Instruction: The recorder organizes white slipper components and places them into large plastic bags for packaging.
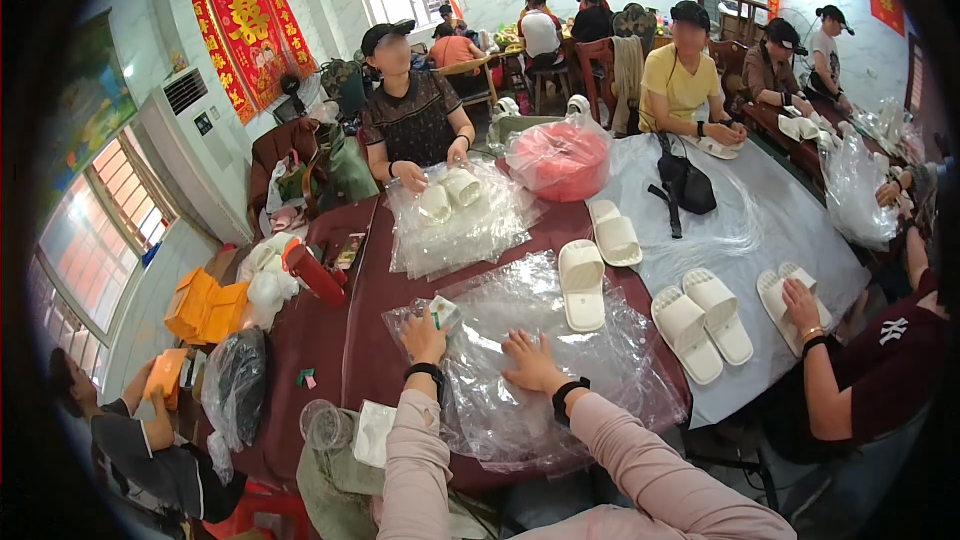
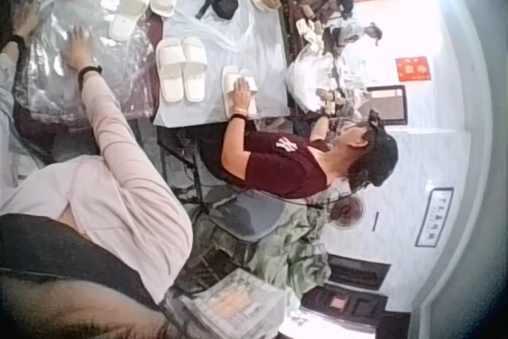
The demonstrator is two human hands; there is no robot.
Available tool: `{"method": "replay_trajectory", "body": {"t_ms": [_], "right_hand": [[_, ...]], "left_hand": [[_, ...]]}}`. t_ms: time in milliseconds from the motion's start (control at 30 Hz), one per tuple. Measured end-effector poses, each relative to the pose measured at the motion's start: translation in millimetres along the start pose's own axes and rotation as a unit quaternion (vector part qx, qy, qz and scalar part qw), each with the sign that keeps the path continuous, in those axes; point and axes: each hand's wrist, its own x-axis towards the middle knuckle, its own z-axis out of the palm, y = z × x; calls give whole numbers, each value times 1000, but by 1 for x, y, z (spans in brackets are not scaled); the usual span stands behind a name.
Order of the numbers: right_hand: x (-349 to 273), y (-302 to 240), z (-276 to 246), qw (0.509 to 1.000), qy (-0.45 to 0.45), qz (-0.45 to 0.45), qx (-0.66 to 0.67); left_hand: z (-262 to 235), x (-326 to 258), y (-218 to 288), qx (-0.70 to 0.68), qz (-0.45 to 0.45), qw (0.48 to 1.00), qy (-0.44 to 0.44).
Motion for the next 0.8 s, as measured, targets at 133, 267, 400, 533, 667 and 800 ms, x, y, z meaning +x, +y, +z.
{"method": "replay_trajectory", "body": {"t_ms": [133,267,400,533,667,800], "right_hand": [[3,-4,3,1000,17,-9,4],[6,10,10,998,40,-13,50],[5,17,-16,927,55,43,367],[-31,29,-70,932,101,3,349],[-76,55,-101,977,70,-35,200],[-132,99,-119,959,147,-26,243]], "left_hand": [[16,-21,19,104,49,979,167],[-4,-95,76,-6,156,982,-105],[-2,-162,81,-144,134,964,-181],[32,-190,72,-83,239,957,-140],[23,-216,82,2,275,958,-78],[35,-235,97,-5,259,964,-58]]}}
